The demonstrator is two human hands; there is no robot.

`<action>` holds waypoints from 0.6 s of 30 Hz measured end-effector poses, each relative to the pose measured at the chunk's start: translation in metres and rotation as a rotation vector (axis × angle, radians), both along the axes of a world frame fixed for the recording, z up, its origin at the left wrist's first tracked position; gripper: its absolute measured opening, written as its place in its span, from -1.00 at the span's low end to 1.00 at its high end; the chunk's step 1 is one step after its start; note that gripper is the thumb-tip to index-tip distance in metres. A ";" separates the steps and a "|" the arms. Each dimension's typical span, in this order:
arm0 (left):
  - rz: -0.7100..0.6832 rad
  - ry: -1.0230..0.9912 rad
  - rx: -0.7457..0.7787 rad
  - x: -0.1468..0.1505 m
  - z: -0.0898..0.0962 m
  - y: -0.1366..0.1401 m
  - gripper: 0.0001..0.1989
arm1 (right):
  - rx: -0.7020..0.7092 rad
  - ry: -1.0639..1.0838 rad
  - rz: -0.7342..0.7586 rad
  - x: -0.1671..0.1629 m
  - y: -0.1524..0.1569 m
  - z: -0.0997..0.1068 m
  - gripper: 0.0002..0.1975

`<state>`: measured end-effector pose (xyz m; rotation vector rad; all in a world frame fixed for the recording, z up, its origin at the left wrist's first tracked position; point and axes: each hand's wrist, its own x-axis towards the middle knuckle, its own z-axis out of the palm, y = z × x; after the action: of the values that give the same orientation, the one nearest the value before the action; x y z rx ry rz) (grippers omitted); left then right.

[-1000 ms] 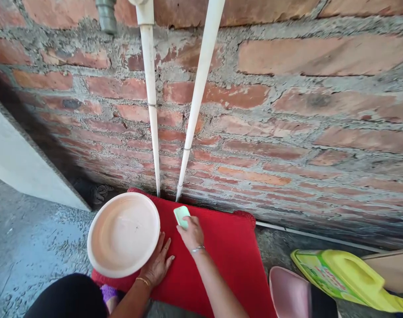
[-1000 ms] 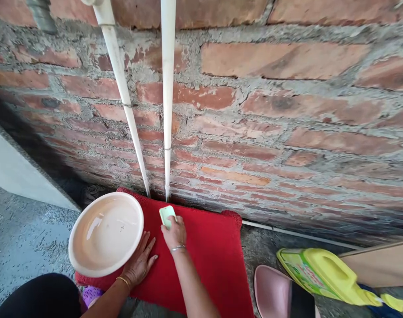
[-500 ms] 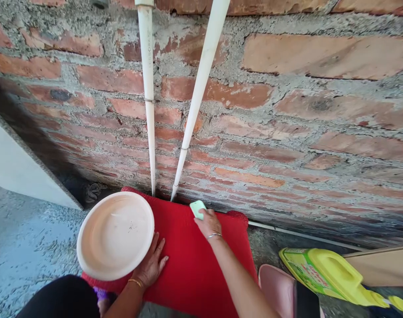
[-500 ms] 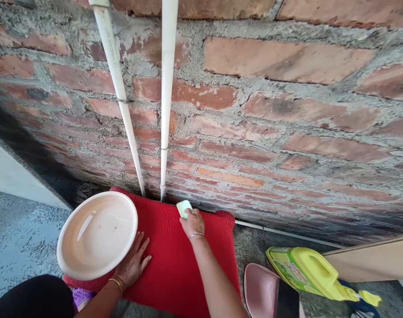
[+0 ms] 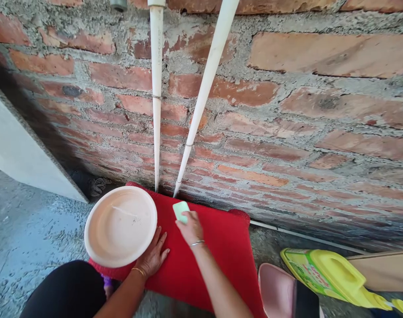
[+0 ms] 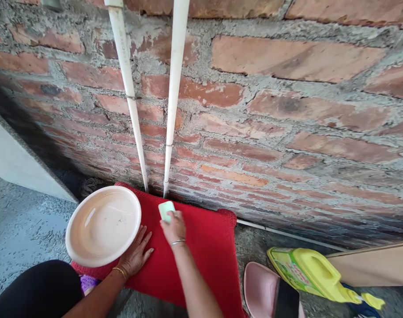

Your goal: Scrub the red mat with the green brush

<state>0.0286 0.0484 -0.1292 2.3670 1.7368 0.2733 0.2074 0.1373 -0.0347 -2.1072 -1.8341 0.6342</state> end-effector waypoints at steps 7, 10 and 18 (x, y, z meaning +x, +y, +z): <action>-0.016 -0.036 0.003 -0.001 -0.001 0.003 -0.45 | -0.068 -0.077 0.149 -0.042 -0.002 -0.008 -0.70; -0.014 -0.029 0.030 -0.002 -0.002 0.001 -0.47 | -0.072 -0.138 0.076 0.009 -0.007 -0.011 -0.69; -0.017 -0.025 0.087 -0.002 -0.006 0.000 -0.48 | -0.162 -0.234 -0.285 0.162 -0.044 -0.005 -0.69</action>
<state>0.0263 0.0488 -0.1354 2.4264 1.7269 0.3813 0.3697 0.0931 -0.0398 -2.5835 -1.5886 0.4976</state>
